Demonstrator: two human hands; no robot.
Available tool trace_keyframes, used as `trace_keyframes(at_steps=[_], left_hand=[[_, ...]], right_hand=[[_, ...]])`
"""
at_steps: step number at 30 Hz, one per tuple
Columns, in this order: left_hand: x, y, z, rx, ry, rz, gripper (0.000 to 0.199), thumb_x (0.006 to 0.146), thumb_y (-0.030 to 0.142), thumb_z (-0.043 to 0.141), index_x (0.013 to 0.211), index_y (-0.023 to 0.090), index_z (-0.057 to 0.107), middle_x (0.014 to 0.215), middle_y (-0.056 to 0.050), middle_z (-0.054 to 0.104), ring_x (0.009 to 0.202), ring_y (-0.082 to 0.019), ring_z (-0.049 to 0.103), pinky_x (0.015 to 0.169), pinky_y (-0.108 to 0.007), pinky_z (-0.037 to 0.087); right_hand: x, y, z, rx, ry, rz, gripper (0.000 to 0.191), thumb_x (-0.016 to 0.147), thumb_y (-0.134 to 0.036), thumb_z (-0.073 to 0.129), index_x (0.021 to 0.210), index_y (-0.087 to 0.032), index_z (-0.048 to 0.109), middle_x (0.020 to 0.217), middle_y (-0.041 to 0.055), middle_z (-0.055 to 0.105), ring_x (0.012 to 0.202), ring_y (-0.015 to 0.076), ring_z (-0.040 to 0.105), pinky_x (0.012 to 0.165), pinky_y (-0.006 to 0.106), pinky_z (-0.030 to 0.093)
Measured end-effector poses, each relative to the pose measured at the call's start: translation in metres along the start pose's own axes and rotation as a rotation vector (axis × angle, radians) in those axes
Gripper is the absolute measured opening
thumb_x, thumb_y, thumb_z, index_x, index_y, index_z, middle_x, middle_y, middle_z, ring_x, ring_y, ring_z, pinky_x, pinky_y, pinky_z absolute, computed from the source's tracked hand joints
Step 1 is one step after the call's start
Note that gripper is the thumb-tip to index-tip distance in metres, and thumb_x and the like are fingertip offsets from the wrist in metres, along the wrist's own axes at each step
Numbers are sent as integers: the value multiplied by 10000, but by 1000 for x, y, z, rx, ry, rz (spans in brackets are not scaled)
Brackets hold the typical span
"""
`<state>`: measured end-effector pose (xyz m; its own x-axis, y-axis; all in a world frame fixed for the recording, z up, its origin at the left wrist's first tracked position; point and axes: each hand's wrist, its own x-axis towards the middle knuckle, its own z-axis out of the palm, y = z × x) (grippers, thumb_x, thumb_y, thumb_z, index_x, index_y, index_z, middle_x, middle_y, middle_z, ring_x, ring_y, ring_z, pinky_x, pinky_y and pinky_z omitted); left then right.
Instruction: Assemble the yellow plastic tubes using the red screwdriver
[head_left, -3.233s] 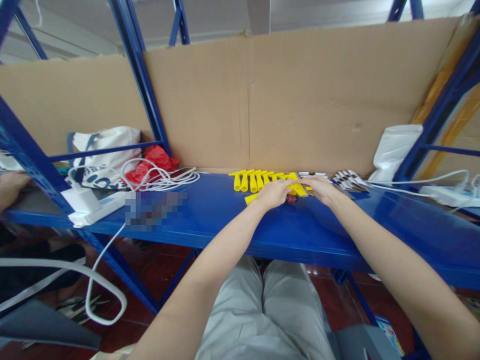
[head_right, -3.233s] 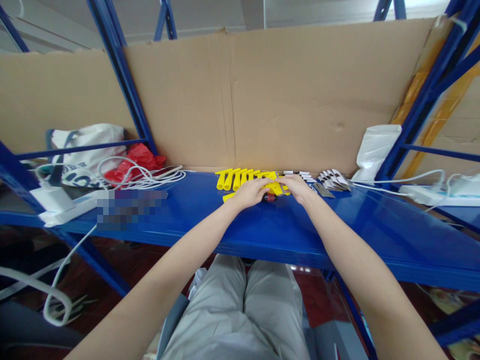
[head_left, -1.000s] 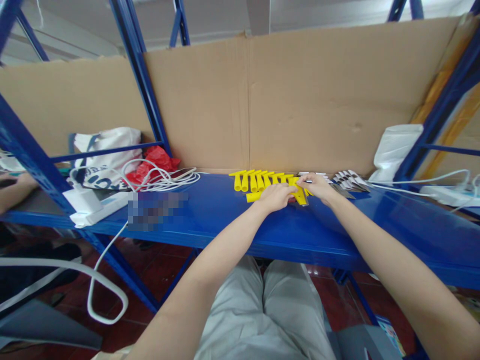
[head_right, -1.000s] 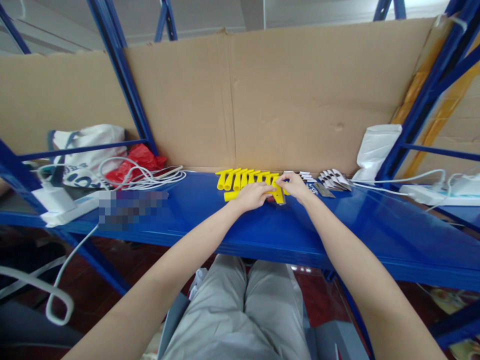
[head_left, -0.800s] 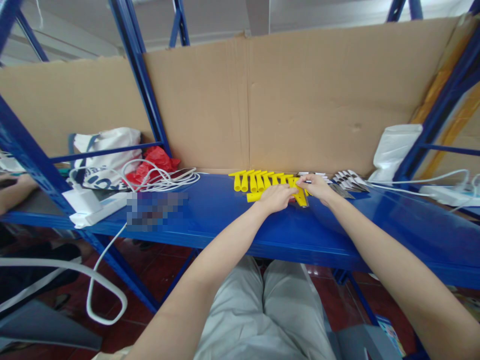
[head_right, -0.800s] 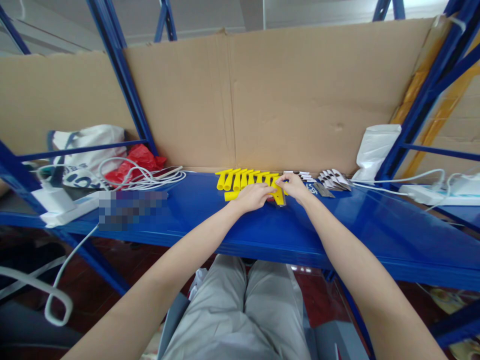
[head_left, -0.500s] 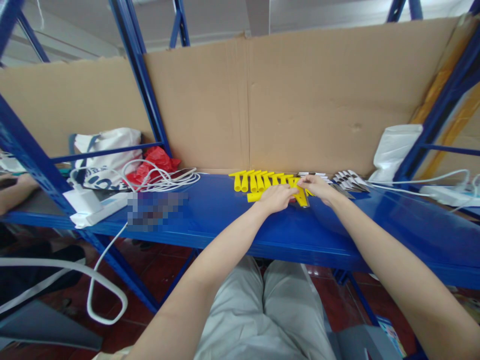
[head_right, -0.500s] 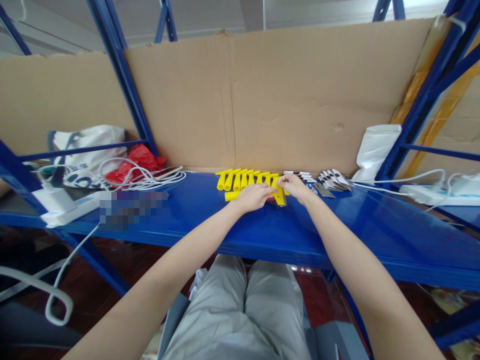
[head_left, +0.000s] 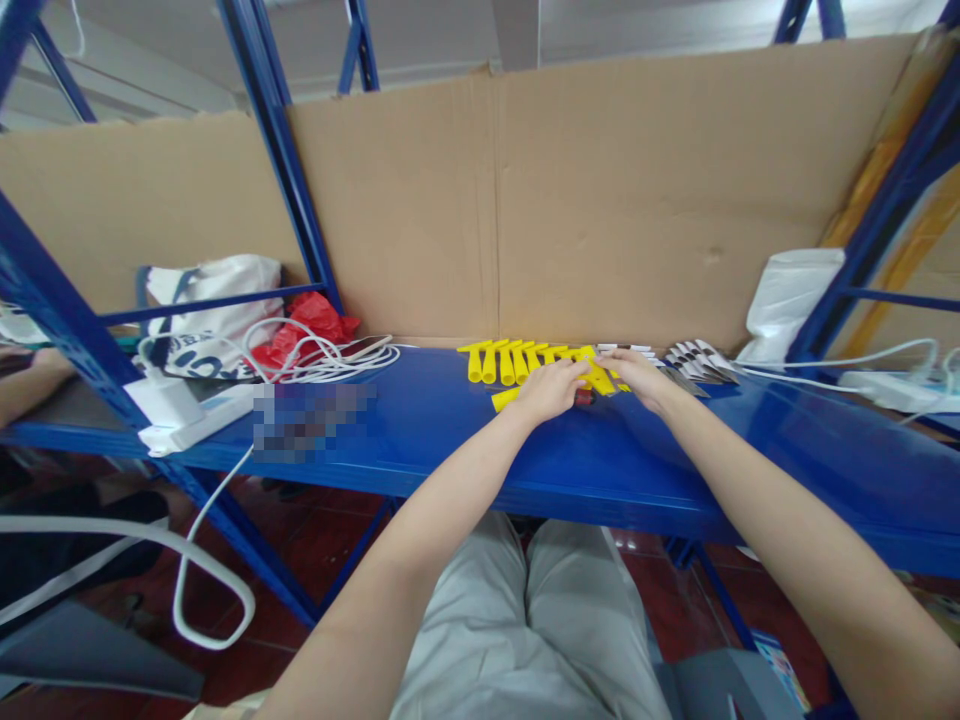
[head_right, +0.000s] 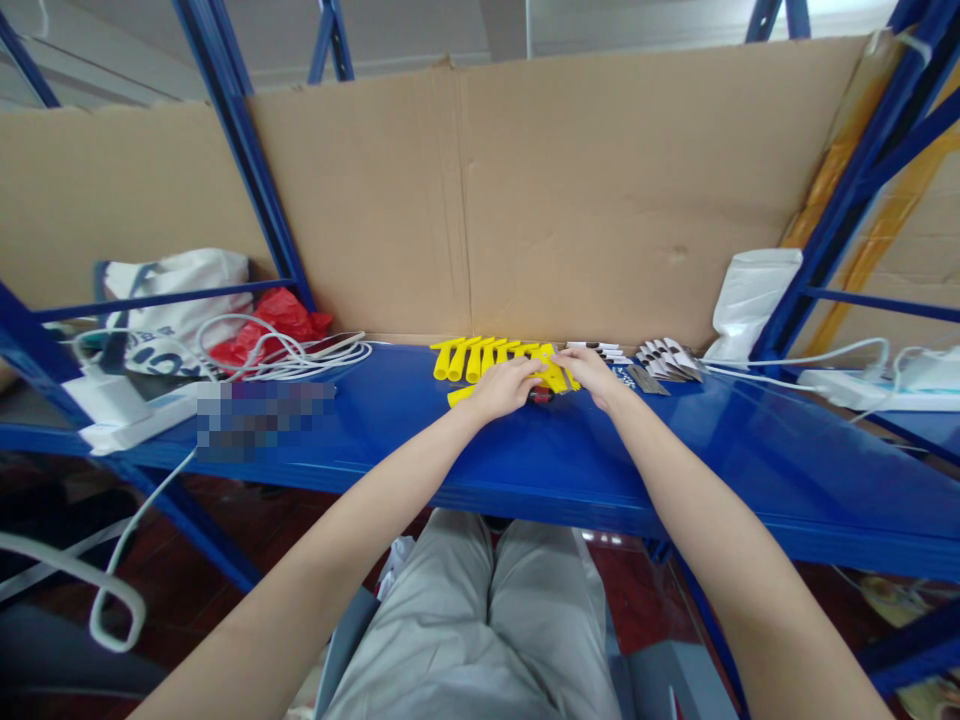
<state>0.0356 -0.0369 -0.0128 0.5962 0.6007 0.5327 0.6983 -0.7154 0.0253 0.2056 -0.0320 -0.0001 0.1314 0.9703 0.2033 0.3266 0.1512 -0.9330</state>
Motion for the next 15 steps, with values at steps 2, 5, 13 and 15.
trace_keyframes(at_steps=[2,5,13,15], left_hand=[[0,-1,0,3,-2,-5,306,953,206,445,1204,221,619,1180,-83,674,1071,-223,643,896,-352,517],[0,0,-2,0,-22,-11,332,954,207,452,1257,212,586,1230,-95,660,1111,-228,632,919,-361,515],[0,5,-4,-4,-71,-64,479,964,229,448,1442,196,429,1397,-108,569,1231,-236,573,989,-387,490],[0,5,-4,8,-78,-68,481,972,234,432,1452,195,423,1394,-113,570,1236,-238,569,990,-389,489]], right_hand=[[-4,-3,-1,-27,-55,28,184,701,-325,695,690,-173,591,651,8,587,585,103,486,556,226,357],[-8,-7,-1,-37,-77,12,226,689,-350,713,644,-171,584,609,10,582,554,100,472,535,228,346],[-11,-12,3,-46,-11,9,209,742,-250,673,593,-174,548,597,10,604,554,99,512,566,219,401],[-12,-13,5,-22,6,23,206,742,-204,668,580,-170,546,579,-2,587,536,88,493,567,215,399]])
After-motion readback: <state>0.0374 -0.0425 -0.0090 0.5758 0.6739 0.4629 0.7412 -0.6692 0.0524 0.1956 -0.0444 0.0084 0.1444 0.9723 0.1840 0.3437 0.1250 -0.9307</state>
